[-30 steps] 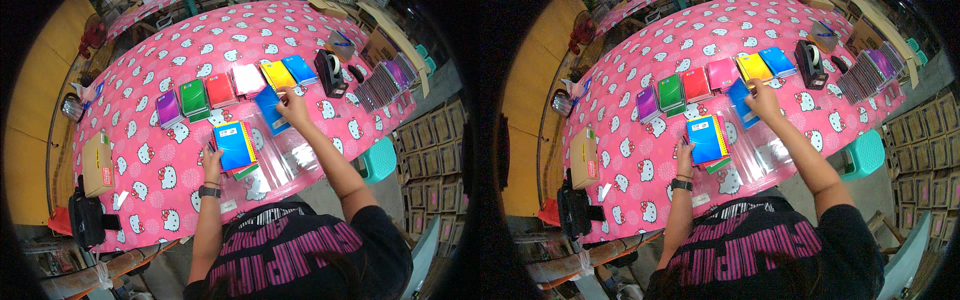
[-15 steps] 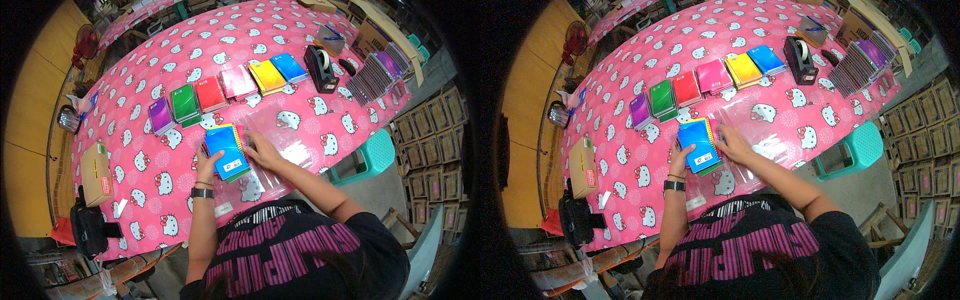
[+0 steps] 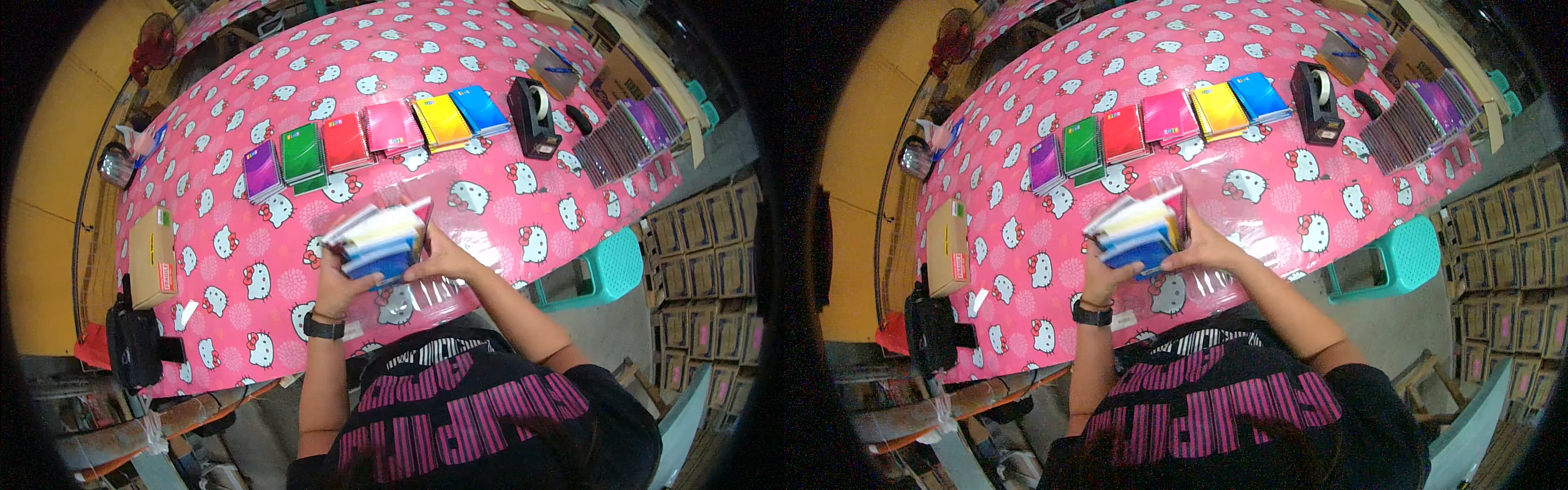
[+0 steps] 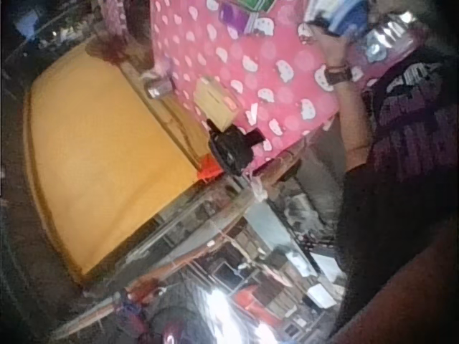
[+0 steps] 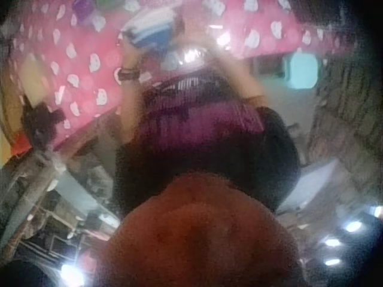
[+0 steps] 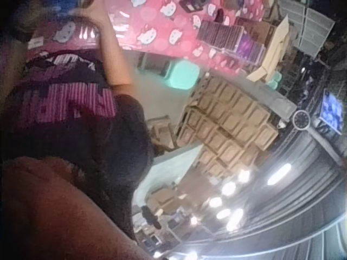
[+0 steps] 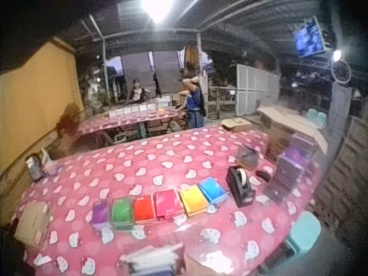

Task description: The person places a stack of notebooks into a clear plastic bag, seals it with adhesive tape, and repeats the process with additional stacks of notebooks.

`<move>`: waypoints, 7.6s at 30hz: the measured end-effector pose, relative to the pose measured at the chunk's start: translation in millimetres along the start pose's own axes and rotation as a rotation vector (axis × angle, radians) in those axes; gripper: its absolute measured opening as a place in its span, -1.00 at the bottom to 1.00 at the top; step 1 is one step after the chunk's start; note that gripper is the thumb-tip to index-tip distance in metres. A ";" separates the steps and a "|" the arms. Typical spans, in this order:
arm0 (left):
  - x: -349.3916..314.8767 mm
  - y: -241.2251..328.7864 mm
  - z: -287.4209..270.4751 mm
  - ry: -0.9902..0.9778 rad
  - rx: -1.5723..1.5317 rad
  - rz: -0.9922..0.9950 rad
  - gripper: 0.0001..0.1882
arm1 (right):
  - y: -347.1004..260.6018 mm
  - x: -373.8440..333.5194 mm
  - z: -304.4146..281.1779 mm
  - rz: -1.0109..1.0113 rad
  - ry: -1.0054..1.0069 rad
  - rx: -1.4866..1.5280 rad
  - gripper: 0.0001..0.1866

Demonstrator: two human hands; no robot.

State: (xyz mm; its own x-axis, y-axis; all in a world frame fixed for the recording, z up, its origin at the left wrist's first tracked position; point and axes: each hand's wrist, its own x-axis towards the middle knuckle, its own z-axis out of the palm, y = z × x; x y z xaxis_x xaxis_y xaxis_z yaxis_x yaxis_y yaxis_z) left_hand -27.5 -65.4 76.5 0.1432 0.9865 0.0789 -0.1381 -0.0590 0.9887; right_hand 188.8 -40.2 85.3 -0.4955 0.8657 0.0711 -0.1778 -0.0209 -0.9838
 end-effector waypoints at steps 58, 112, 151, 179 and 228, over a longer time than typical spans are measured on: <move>11.8 -56.2 24.7 0.318 0.300 -0.285 -0.26 | 50.7 17.7 -104.1 -0.118 0.515 -1.569 -0.94; -2.6 -86.9 75.9 0.373 0.212 -0.085 -0.51 | 37.6 -7.6 -40.6 -0.015 0.221 -0.844 -0.08; -0.9 -75.6 43.0 0.422 0.877 -0.157 -0.49 | 28.6 8.0 -18.9 0.038 -0.019 -1.380 -0.15; 15.2 -24.3 75.8 0.406 -0.063 0.002 0.11 | 1.6 62.8 5.4 0.170 -0.014 -1.019 -0.60; 46.0 -35.4 35.4 -0.283 1.187 0.163 -0.40 | 21.5 24.8 -38.2 0.069 -0.115 -1.197 0.22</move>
State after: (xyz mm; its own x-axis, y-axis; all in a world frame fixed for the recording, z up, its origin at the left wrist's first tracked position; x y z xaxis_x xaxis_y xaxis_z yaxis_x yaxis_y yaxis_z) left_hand 18.7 -23.4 49.7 0.4351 0.8958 0.0911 0.7811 -0.4258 0.4567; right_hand 205.1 -0.1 59.7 -0.5566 0.8301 -0.0335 0.7233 0.4644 -0.5110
